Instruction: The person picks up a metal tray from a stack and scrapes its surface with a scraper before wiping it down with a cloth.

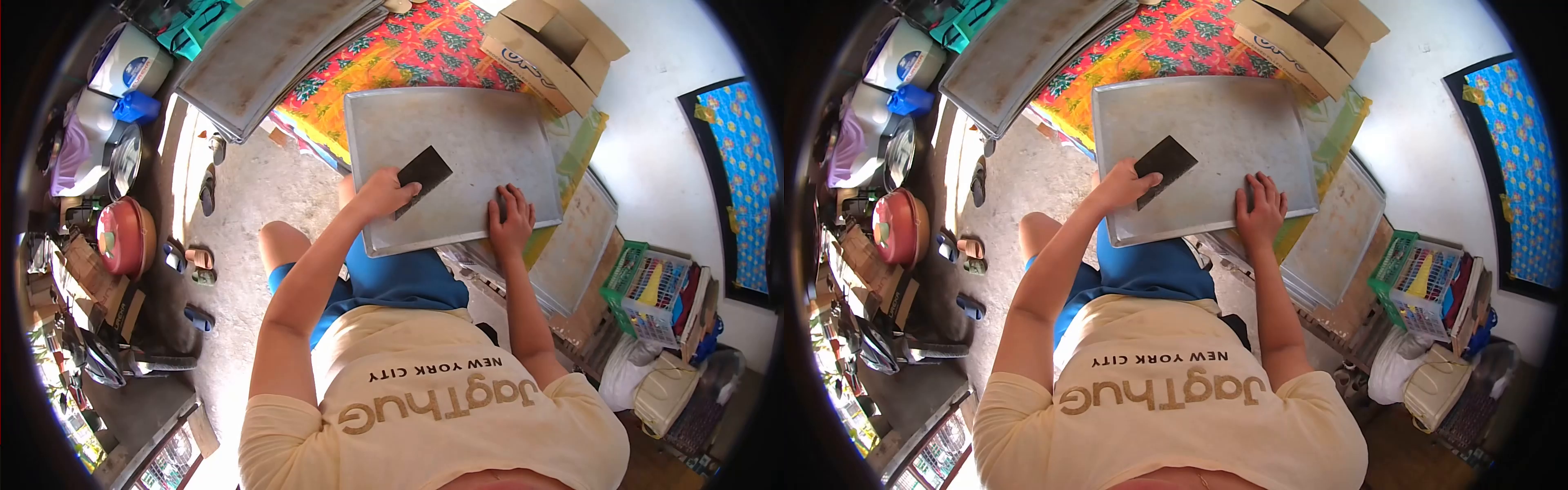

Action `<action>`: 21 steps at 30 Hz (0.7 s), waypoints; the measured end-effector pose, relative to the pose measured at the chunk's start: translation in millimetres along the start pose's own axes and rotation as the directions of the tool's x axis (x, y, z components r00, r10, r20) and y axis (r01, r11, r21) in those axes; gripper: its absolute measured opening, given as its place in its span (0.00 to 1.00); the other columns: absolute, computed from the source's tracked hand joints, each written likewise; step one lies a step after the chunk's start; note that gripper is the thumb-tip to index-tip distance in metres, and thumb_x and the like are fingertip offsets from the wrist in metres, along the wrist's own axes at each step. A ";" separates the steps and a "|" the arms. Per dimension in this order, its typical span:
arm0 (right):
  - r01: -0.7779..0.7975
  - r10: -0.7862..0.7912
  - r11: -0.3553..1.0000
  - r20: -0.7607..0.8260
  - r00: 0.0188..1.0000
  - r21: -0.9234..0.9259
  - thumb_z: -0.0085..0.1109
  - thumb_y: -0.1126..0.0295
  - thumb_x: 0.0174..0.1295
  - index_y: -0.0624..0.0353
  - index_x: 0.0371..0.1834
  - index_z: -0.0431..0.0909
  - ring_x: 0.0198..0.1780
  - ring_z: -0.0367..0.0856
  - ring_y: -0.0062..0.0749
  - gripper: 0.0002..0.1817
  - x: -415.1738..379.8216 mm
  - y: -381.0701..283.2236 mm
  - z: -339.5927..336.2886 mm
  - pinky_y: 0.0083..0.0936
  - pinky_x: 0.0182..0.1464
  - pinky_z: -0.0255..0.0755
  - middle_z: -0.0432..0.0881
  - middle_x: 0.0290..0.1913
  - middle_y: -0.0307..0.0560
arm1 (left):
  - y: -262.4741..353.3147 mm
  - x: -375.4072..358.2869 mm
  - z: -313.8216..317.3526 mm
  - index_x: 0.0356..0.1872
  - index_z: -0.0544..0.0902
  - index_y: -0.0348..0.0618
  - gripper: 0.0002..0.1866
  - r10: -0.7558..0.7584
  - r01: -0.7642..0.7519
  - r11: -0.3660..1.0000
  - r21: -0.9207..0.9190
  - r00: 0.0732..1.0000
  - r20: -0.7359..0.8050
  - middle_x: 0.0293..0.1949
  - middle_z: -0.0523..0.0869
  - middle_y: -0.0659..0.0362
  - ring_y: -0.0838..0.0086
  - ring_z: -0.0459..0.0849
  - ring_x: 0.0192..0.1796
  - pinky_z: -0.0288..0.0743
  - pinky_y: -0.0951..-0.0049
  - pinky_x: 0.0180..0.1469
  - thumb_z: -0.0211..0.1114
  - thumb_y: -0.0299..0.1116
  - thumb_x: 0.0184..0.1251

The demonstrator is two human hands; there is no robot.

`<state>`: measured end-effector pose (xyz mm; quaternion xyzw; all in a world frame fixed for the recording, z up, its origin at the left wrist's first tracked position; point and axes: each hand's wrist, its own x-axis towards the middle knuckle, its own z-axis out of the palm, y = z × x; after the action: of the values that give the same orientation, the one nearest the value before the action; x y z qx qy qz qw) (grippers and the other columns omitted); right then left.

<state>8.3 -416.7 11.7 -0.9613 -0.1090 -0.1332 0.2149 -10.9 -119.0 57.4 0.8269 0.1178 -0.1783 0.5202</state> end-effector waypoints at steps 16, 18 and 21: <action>0.010 -0.010 1.000 -0.006 1.000 0.009 0.59 0.57 0.65 0.47 0.58 0.80 0.70 0.69 0.38 0.19 -0.4 -0.4 -0.2 0.47 0.74 0.50 0.77 0.65 0.40 | -12.1 17.3 7.7 0.38 0.85 0.33 0.14 0.081 -0.082 0.996 0.040 0.996 0.022 0.26 0.85 0.59 0.76 0.81 0.30 0.75 0.69 0.35 0.70 0.37 0.64; 0.007 -0.007 1.000 -0.005 1.000 0.006 0.59 0.57 0.65 0.47 0.58 0.80 0.70 0.69 0.38 0.19 0.3 -0.9 -0.6 0.47 0.74 0.50 0.77 0.65 0.40 | -12.8 19.4 7.3 0.38 0.85 0.33 0.14 0.079 -0.079 0.997 0.003 0.997 0.025 0.26 0.85 0.58 0.75 0.81 0.30 0.75 0.69 0.35 0.70 0.38 0.64; 0.007 -0.007 1.000 -0.007 1.000 -0.005 0.59 0.56 0.65 0.46 0.58 0.80 0.70 0.69 0.38 0.19 -1.4 1.9 0.7 0.46 0.74 0.50 0.77 0.65 0.40 | -22.4 24.1 8.9 0.37 0.85 0.33 0.17 0.088 -0.087 0.996 -0.032 0.995 0.038 0.27 0.86 0.53 0.68 0.84 0.32 0.76 0.66 0.37 0.70 0.40 0.62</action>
<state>7.7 -418.3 10.0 -0.9610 -0.1115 -0.1375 0.2126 0.9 -117.2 25.5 0.8197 0.0739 -0.1699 0.5421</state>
